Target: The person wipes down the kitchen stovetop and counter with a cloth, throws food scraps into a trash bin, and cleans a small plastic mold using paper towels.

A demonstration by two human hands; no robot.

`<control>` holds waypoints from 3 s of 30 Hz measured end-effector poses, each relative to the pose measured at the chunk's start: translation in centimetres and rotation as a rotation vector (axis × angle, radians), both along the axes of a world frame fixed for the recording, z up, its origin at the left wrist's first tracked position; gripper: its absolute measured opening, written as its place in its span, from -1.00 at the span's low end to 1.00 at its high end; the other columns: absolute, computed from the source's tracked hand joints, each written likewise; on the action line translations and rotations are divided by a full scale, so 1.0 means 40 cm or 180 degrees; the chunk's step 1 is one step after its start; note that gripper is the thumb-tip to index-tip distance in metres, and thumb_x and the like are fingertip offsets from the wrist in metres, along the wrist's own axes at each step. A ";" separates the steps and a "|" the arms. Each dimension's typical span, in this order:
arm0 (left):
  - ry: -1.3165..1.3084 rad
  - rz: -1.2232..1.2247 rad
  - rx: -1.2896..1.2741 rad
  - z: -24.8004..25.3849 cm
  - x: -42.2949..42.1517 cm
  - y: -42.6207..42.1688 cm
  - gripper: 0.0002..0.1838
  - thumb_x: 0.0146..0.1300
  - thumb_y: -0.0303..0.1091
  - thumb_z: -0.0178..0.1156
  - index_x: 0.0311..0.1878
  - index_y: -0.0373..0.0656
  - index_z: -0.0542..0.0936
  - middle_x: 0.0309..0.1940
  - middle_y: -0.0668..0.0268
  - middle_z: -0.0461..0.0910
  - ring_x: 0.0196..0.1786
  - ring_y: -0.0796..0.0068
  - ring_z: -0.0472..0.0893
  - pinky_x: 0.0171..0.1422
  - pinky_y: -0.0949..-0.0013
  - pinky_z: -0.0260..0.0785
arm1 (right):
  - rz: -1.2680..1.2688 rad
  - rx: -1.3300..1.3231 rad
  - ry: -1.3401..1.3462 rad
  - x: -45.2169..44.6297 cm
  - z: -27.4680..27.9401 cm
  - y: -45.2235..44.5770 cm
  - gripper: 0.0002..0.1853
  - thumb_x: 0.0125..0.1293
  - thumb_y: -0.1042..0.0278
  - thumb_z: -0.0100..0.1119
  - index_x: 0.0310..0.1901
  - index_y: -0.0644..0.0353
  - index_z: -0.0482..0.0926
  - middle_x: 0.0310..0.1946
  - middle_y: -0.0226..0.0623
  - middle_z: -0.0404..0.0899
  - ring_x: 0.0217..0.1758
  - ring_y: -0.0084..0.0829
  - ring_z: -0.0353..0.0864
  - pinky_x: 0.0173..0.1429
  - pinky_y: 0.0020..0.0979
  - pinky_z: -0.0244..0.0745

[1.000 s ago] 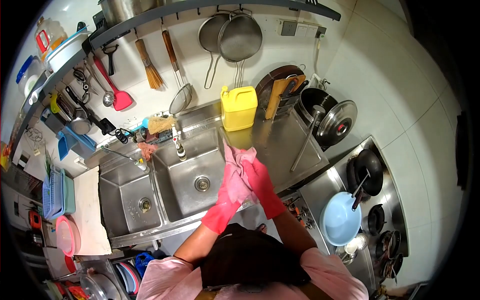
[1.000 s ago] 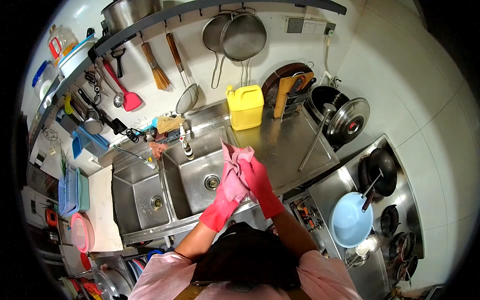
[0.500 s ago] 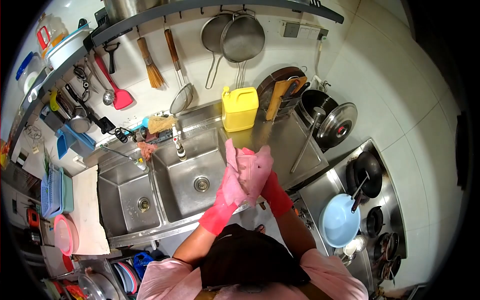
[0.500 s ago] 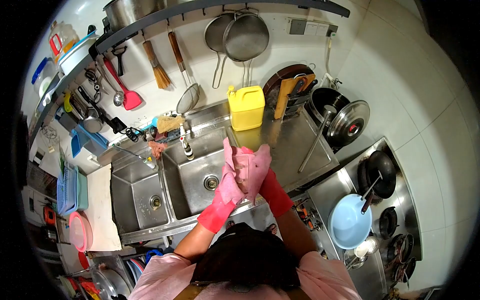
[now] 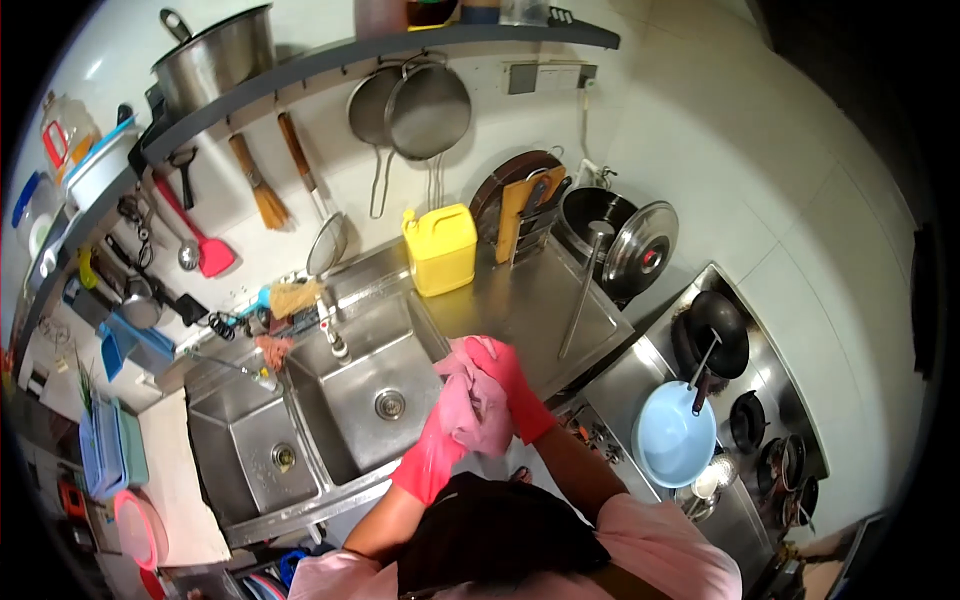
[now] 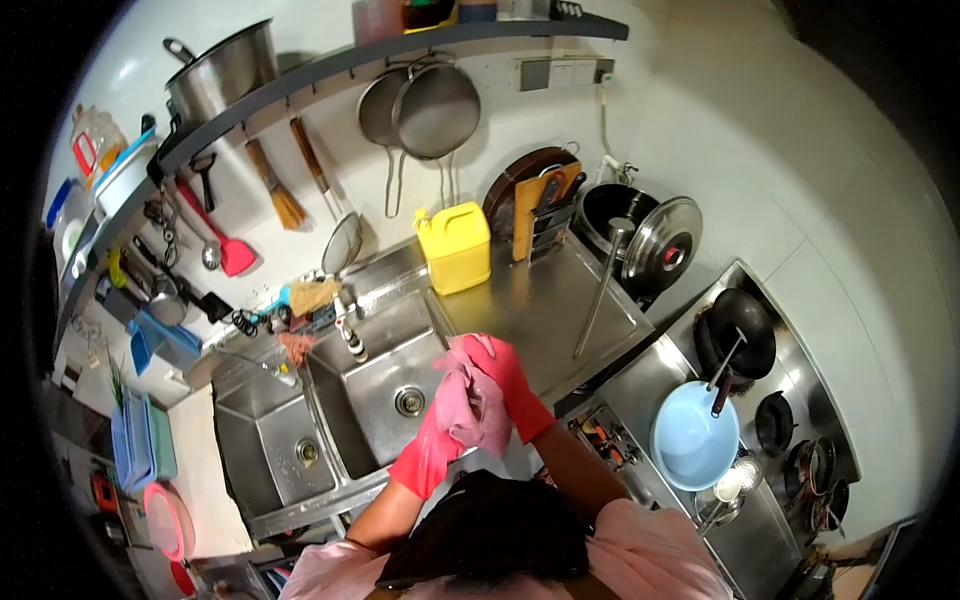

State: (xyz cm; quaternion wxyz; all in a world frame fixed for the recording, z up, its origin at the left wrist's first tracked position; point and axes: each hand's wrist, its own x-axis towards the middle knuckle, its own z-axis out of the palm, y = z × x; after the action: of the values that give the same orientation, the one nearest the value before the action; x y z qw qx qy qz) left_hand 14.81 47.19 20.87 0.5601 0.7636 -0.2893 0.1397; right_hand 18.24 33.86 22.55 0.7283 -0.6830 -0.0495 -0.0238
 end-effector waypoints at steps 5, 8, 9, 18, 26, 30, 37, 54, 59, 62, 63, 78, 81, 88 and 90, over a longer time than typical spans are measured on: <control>0.1539 -0.0952 -0.1268 0.000 0.041 -0.033 -0.69 0.09 -0.31 0.23 -0.12 -0.24 0.51 -0.28 0.35 0.48 -0.22 0.45 0.49 0.08 0.31 0.35 | -0.0141 -0.1004 -0.1303 -0.035 0.021 -0.021 -0.58 0.26 0.26 0.26 0.17 0.07 0.63 -0.09 -0.24 0.67 0.05 -0.26 0.62 0.18 -0.33 0.51; 0.2190 -0.1485 -0.2221 -0.030 0.075 -0.042 -0.66 0.04 -0.28 0.27 -0.12 -0.20 0.52 -0.24 0.38 0.49 -0.17 0.53 0.50 0.19 0.33 0.33 | 0.0073 -0.0769 -0.1257 -0.024 -0.016 -0.032 -0.59 0.39 0.29 0.19 0.23 0.21 0.56 0.01 -0.26 0.65 0.09 -0.41 0.61 0.20 -0.37 0.50; 0.2288 -0.1565 -0.2289 -0.052 0.081 -0.033 -0.68 0.03 -0.30 0.27 -0.15 -0.17 0.50 -0.26 0.39 0.48 -0.19 0.53 0.49 0.15 0.34 0.32 | 0.0217 -0.0239 -0.0630 -0.036 0.007 -0.030 -0.60 0.43 0.28 0.16 0.23 0.25 0.55 0.05 -0.27 0.64 0.11 -0.46 0.59 0.20 -0.37 0.49; 0.1066 -0.1813 -0.1238 -0.325 0.137 0.051 -0.73 -0.12 -0.45 0.29 -0.43 0.03 0.37 -0.45 0.51 0.35 -0.38 0.59 0.36 -0.26 0.44 0.27 | 0.0631 0.0972 0.0027 -0.056 -0.002 -0.035 -0.50 0.55 0.00 0.10 0.24 0.30 0.50 0.03 -0.33 0.62 0.11 -0.52 0.54 0.24 -0.42 0.45; 0.1800 -0.0768 -0.1845 -0.443 0.116 -0.015 -0.53 -0.17 -0.30 0.31 -0.15 -0.19 0.38 -0.26 0.31 0.41 -0.22 0.44 0.37 -0.10 0.39 0.36 | 0.0168 0.0419 -0.0163 -0.084 -0.133 -0.008 -0.32 0.49 -0.25 0.08 0.25 0.29 0.49 0.02 -0.26 0.62 0.10 -0.40 0.56 0.25 -0.35 0.44; 0.1618 -0.0861 -0.1803 -0.401 0.119 0.009 -0.40 -0.27 -0.23 0.43 -0.10 -0.11 0.39 -0.33 0.42 0.39 -0.24 0.47 0.41 -0.24 0.32 0.37 | 0.0381 0.0685 -0.0242 -0.095 -0.152 0.009 -0.28 0.48 -0.28 0.07 0.29 0.29 0.45 0.09 -0.21 0.58 0.16 -0.36 0.53 0.30 -0.33 0.40; 0.1271 -0.1004 -0.2100 -0.172 0.067 -0.024 -0.59 -0.15 -0.48 0.36 -0.21 -0.18 0.39 -0.43 0.39 0.37 -0.39 0.44 0.37 -0.28 0.37 0.19 | 0.0689 0.1128 -0.0795 -0.040 -0.095 -0.015 -0.12 0.49 -0.43 -0.19 0.40 0.35 0.37 0.31 -0.16 0.50 0.37 -0.37 0.44 0.49 -0.32 0.24; 0.1642 -0.1132 -0.2342 0.035 0.053 -0.026 -0.87 0.14 -0.34 0.01 -0.40 -0.04 0.25 -0.55 0.44 0.12 -0.62 0.53 0.09 -0.59 0.37 -0.12 | 0.0066 0.0849 0.0318 -0.093 -0.208 0.014 -0.40 0.63 -0.15 -0.21 0.18 0.28 0.56 0.05 -0.25 0.65 0.14 -0.42 0.58 0.23 -0.37 0.47; 0.3061 -0.1029 -0.3438 -0.002 0.065 -0.037 -0.87 0.09 -0.47 0.11 -0.41 -0.10 0.33 -0.47 0.41 0.31 -0.43 0.50 0.29 -0.52 0.38 0.07 | -0.0103 0.0445 0.0759 -0.107 -0.068 -0.012 -0.53 0.62 0.03 -0.14 0.14 0.29 0.57 0.07 -0.22 0.63 0.16 -0.44 0.55 0.31 -0.36 0.41; 0.3627 -0.1332 -0.4012 -0.103 0.062 -0.023 -0.88 0.47 -0.37 -0.03 -0.09 -0.14 0.47 -0.25 0.33 0.50 -0.31 0.44 0.49 -0.40 0.37 0.35 | 0.0049 0.0981 0.0033 -0.071 -0.076 -0.018 -0.41 0.60 -0.14 -0.19 0.20 0.27 0.55 0.15 -0.24 0.60 0.22 -0.44 0.52 0.38 -0.32 0.37; 0.3820 -0.0945 -0.4093 -0.020 0.035 -0.050 -0.86 0.51 -0.35 -0.08 -0.10 -0.13 0.47 -0.26 0.34 0.49 -0.31 0.43 0.50 -0.33 0.38 0.39 | 0.0222 0.1057 -0.0165 -0.059 -0.071 -0.021 -0.35 0.59 -0.22 -0.23 0.23 0.26 0.53 0.17 -0.25 0.59 0.24 -0.43 0.51 0.40 -0.31 0.36; 0.4214 -0.1278 -0.2972 -0.049 -0.021 0.014 -0.68 0.49 -0.05 -0.03 -0.30 -0.06 0.43 -0.45 0.31 0.45 -0.49 0.34 0.41 -0.50 0.31 0.23 | 0.0848 -0.0381 -0.1256 -0.105 0.022 -0.022 -0.28 0.47 -0.37 -0.03 0.09 0.30 0.54 0.06 -0.26 0.54 0.17 -0.40 0.51 0.30 -0.32 0.39; 0.3184 -0.1153 -0.2128 -0.069 -0.029 0.003 -0.73 0.43 -0.13 0.02 -0.33 -0.09 0.46 -0.47 0.32 0.46 -0.45 0.38 0.43 -0.45 0.33 0.27 | 0.1916 0.2299 -0.0193 -0.037 -0.166 -0.007 -0.15 0.33 -0.50 0.00 0.20 0.26 0.51 0.13 -0.27 0.54 0.20 -0.41 0.51 0.33 -0.34 0.40; 0.1931 -0.1395 -0.1589 0.039 0.002 -0.025 -0.84 0.30 -0.34 0.14 -0.38 -0.17 0.53 -0.49 0.37 0.49 -0.37 0.49 0.47 -0.33 0.37 0.36 | 0.1293 0.0873 -0.0476 0.003 -0.177 -0.014 -0.58 0.29 0.03 0.27 -0.04 0.25 0.66 -0.15 -0.24 0.63 -0.07 -0.35 0.58 0.03 -0.37 0.49; 0.1917 -0.1595 -0.1721 0.059 0.019 -0.026 -0.87 0.27 -0.40 0.17 -0.40 -0.20 0.55 -0.50 0.38 0.50 -0.35 0.53 0.48 -0.30 0.38 0.38 | 0.1333 0.0407 -0.0514 0.051 -0.273 -0.015 -0.59 0.24 0.06 0.30 -0.02 0.21 0.67 -0.16 -0.16 0.64 -0.06 -0.22 0.59 0.04 -0.36 0.49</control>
State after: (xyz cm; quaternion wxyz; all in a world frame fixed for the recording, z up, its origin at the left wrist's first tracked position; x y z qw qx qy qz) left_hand 15.55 46.16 23.23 0.8141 0.5037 -0.2425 -0.1571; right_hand 20.28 33.27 11.63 0.7528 -0.6062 -0.2467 0.0702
